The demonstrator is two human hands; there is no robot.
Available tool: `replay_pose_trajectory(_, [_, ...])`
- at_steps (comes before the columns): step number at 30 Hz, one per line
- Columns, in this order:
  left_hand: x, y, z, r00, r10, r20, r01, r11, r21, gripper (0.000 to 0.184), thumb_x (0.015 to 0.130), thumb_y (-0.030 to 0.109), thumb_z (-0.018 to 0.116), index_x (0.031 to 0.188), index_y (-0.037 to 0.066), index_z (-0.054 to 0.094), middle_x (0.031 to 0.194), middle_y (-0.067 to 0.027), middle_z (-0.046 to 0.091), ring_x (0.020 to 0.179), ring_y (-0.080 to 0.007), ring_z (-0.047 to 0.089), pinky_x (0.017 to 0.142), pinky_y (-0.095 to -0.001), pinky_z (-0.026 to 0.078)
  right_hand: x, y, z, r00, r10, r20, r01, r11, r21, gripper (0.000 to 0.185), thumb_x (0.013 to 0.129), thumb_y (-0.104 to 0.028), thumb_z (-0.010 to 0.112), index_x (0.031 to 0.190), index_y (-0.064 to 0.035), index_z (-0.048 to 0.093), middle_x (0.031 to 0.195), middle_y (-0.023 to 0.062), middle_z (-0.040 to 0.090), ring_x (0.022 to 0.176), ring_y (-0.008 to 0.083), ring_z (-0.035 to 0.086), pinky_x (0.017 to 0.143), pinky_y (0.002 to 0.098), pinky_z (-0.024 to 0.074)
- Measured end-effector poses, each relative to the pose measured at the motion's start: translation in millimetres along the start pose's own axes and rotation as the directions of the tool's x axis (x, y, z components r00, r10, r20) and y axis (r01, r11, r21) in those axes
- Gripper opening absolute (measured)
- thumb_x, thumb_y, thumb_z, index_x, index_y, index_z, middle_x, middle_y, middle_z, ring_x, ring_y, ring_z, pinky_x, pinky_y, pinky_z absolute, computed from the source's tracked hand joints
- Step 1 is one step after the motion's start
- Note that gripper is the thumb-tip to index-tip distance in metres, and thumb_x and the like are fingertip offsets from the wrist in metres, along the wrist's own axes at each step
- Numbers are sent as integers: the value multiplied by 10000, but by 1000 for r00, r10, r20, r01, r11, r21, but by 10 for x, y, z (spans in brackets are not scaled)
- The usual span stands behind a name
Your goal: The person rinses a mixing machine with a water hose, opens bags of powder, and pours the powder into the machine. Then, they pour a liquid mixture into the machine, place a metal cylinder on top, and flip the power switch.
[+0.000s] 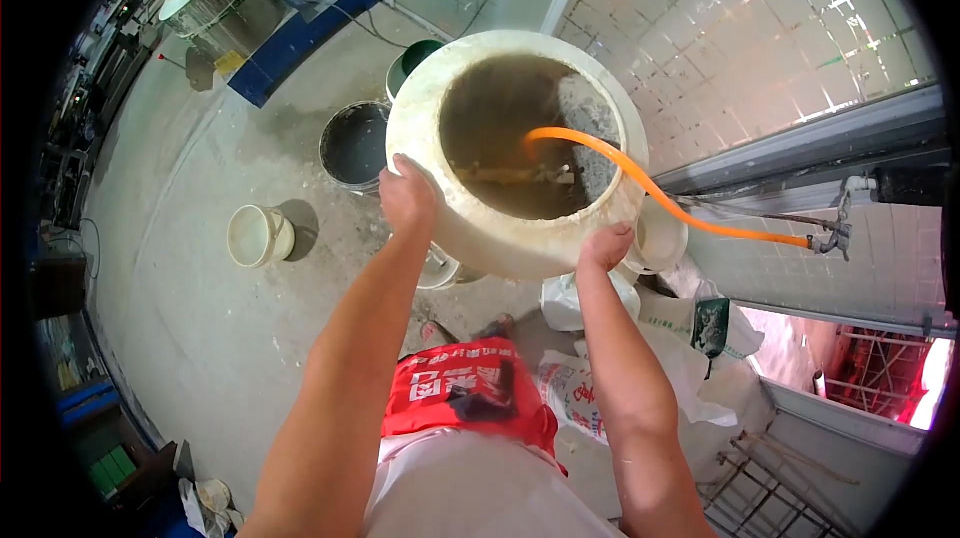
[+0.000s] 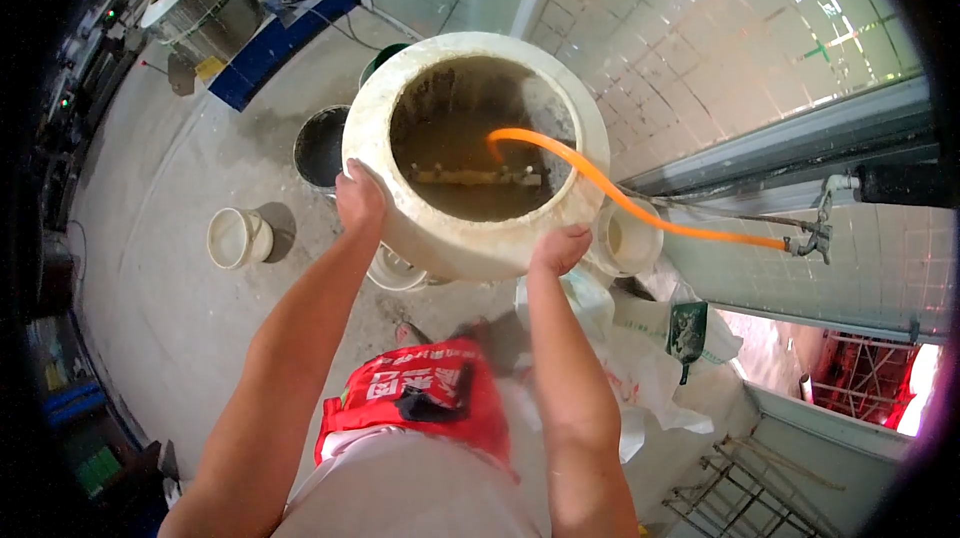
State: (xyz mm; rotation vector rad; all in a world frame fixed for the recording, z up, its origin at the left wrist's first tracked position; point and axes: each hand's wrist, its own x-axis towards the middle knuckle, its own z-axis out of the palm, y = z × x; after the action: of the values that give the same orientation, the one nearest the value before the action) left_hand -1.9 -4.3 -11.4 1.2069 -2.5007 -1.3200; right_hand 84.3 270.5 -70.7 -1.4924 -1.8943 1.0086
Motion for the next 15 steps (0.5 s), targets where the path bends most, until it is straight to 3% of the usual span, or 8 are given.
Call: replay_pose_trajectory(15, [6,-11,33,1000,1,-30,0,999,37,599,935,487,349,1157,-30,553,1144,-245,596,1068,-414,560,916,-485,423,-11,-32,-32,1000,-13,10,13,999,-30,456,982,-320,329,1145,57,526,1159,275,560,1083,433,517,922,454,410])
